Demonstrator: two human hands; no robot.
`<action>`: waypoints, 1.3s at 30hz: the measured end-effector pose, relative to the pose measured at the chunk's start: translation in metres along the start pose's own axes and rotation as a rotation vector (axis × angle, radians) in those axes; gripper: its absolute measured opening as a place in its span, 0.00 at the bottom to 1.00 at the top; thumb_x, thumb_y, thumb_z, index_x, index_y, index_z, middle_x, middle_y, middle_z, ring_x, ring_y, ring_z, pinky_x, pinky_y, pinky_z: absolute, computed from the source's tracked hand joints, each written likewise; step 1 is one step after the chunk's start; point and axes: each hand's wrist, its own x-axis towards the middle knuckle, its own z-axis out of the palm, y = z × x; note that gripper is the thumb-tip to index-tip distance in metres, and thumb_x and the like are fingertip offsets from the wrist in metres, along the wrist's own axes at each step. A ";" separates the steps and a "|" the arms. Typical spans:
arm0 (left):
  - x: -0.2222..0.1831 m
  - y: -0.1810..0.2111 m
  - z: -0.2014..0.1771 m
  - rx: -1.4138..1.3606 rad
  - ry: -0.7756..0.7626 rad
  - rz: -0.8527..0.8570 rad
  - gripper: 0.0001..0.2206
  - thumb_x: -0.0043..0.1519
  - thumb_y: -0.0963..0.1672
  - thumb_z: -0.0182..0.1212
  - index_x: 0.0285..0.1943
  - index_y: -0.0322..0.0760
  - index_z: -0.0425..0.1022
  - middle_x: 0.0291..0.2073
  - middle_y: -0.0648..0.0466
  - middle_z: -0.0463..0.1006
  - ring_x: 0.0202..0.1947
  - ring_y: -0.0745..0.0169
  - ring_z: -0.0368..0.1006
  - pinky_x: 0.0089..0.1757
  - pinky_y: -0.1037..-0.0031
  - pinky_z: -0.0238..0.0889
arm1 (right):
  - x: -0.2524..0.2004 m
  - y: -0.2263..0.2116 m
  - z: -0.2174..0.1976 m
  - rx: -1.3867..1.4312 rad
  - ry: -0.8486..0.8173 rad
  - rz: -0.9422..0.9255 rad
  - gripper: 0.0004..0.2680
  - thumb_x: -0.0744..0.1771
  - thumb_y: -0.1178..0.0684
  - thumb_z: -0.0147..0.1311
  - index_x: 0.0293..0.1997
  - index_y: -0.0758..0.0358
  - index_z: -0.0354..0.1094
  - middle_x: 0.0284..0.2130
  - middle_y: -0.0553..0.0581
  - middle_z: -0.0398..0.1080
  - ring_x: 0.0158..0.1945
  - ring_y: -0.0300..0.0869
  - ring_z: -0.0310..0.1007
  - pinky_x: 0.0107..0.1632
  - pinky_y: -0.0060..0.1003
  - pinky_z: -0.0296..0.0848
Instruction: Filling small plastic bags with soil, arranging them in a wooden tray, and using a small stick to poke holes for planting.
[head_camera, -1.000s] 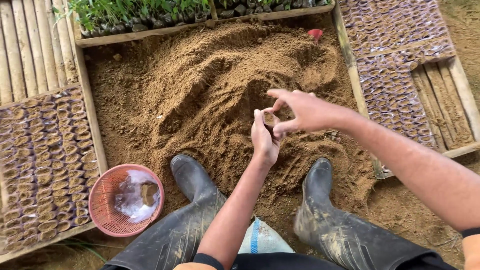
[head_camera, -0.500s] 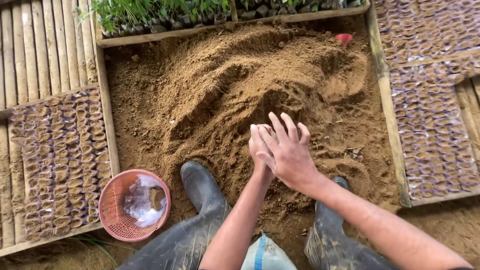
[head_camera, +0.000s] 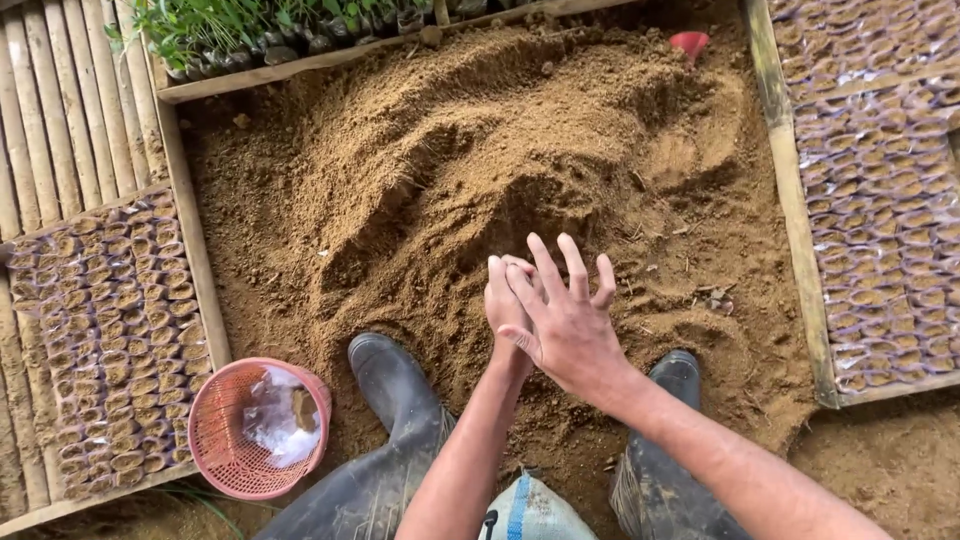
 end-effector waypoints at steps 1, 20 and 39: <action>-0.002 -0.001 -0.001 0.004 -0.002 -0.001 0.26 0.74 0.53 0.31 0.31 0.41 0.73 0.11 0.52 0.70 0.11 0.65 0.65 0.18 0.78 0.57 | 0.001 0.001 -0.004 0.002 0.000 0.004 0.26 0.69 0.26 0.30 0.61 0.51 0.68 0.71 0.63 0.54 0.74 0.57 0.38 0.66 0.65 0.28; 0.003 -0.004 -0.014 -0.360 -0.113 -0.040 0.23 0.74 0.52 0.35 0.36 0.36 0.70 0.11 0.49 0.64 0.08 0.63 0.61 0.14 0.75 0.55 | 0.007 0.000 -0.011 -0.017 0.146 -0.052 0.25 0.69 0.27 0.32 0.59 0.51 0.71 0.70 0.63 0.58 0.73 0.57 0.44 0.66 0.60 0.33; -0.019 0.022 -0.005 0.090 -0.051 0.021 0.25 0.74 0.55 0.32 0.36 0.45 0.75 0.15 0.55 0.72 0.16 0.65 0.67 0.27 0.73 0.63 | 0.000 -0.004 -0.002 -0.046 0.145 -0.057 0.25 0.70 0.28 0.33 0.59 0.54 0.70 0.71 0.64 0.56 0.73 0.57 0.44 0.66 0.62 0.32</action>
